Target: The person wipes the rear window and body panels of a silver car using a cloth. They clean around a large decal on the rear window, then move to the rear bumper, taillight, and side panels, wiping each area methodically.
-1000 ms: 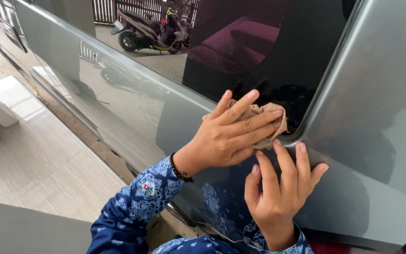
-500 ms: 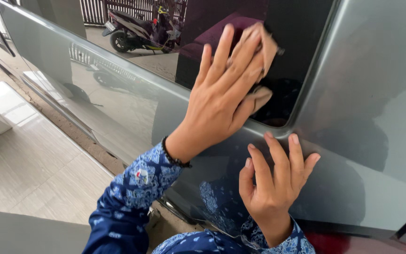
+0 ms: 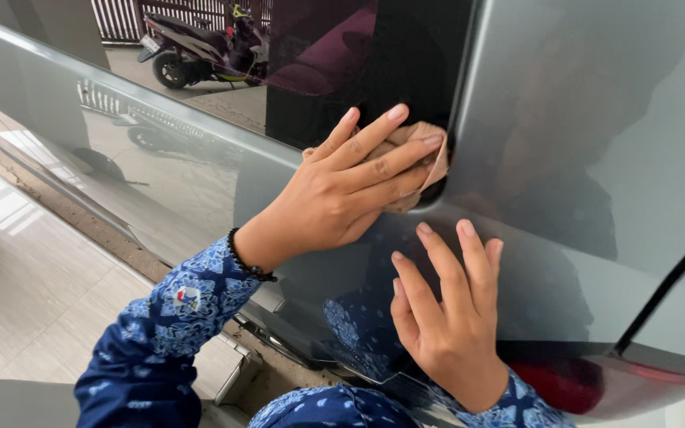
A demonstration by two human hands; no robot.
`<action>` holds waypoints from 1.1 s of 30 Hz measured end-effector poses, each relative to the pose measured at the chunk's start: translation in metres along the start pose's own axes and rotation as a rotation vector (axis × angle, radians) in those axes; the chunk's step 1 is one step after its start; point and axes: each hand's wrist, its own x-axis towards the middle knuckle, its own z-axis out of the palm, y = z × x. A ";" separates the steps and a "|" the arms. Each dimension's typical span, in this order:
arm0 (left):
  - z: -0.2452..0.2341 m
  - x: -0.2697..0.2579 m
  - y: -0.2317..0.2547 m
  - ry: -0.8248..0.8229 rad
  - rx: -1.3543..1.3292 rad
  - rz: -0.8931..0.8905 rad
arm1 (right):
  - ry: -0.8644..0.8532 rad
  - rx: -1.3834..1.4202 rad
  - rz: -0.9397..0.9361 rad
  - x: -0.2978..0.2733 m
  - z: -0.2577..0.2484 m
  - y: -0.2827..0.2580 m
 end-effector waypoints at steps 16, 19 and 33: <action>0.035 -0.070 0.018 0.225 0.051 -0.228 | 0.036 -0.067 0.061 -0.010 0.002 0.011; 0.041 -0.099 0.004 0.346 0.089 -0.428 | 0.040 -0.062 0.069 -0.015 0.007 0.009; 0.009 -0.184 -0.114 0.594 0.201 -0.726 | 0.006 0.035 0.025 0.004 0.056 -0.029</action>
